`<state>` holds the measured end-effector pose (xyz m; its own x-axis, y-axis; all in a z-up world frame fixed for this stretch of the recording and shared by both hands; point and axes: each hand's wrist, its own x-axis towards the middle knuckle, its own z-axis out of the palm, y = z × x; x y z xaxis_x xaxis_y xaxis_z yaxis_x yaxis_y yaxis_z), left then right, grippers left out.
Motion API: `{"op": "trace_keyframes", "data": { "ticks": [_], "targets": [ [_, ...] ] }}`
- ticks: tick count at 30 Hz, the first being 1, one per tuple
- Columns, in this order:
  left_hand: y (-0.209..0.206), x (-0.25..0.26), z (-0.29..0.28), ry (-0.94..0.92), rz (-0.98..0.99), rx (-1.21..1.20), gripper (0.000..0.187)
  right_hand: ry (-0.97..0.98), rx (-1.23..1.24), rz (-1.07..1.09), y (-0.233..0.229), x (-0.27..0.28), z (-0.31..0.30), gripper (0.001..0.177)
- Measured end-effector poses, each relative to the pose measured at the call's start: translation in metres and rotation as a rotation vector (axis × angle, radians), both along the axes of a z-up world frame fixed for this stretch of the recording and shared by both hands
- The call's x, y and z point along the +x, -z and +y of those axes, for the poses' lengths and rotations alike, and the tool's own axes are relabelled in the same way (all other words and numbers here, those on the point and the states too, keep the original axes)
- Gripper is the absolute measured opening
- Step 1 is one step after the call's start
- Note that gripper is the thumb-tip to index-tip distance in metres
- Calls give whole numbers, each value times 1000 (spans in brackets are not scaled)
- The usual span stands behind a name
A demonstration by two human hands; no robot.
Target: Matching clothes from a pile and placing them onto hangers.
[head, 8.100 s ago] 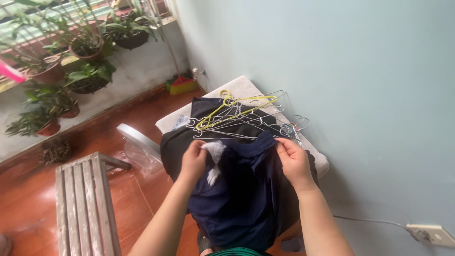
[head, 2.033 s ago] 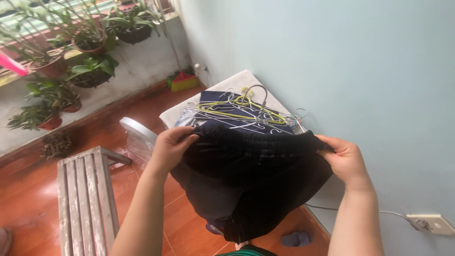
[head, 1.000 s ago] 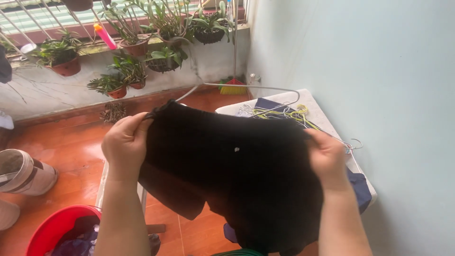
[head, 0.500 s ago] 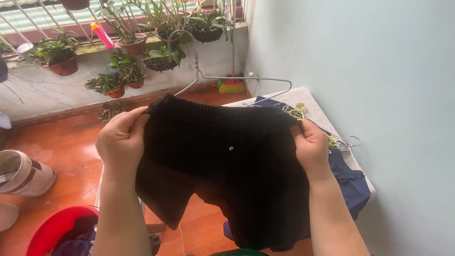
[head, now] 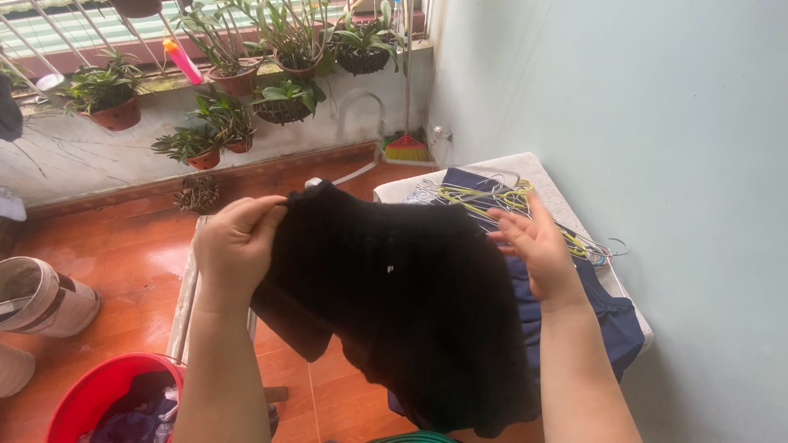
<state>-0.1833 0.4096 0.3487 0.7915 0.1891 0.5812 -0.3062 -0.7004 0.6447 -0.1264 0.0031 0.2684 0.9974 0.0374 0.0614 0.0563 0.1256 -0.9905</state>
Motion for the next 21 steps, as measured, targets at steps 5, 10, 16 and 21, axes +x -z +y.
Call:
{"op": "trace_keyframes", "data": {
  "ticks": [5,10,16,21],
  "targets": [
    [18,11,-14,141,61,23,13,157,218,59,7,7,-13,67],
    [21,22,-34,223,212,-24,15,261,344,24,50,19,-59,30],
    [44,44,-39,194,111,-163,12,379,460,-33,41,2,-108,10],
    [46,49,-41,50,128,-298,12,696,432,35,68,-17,-180,21]
  ]
}}
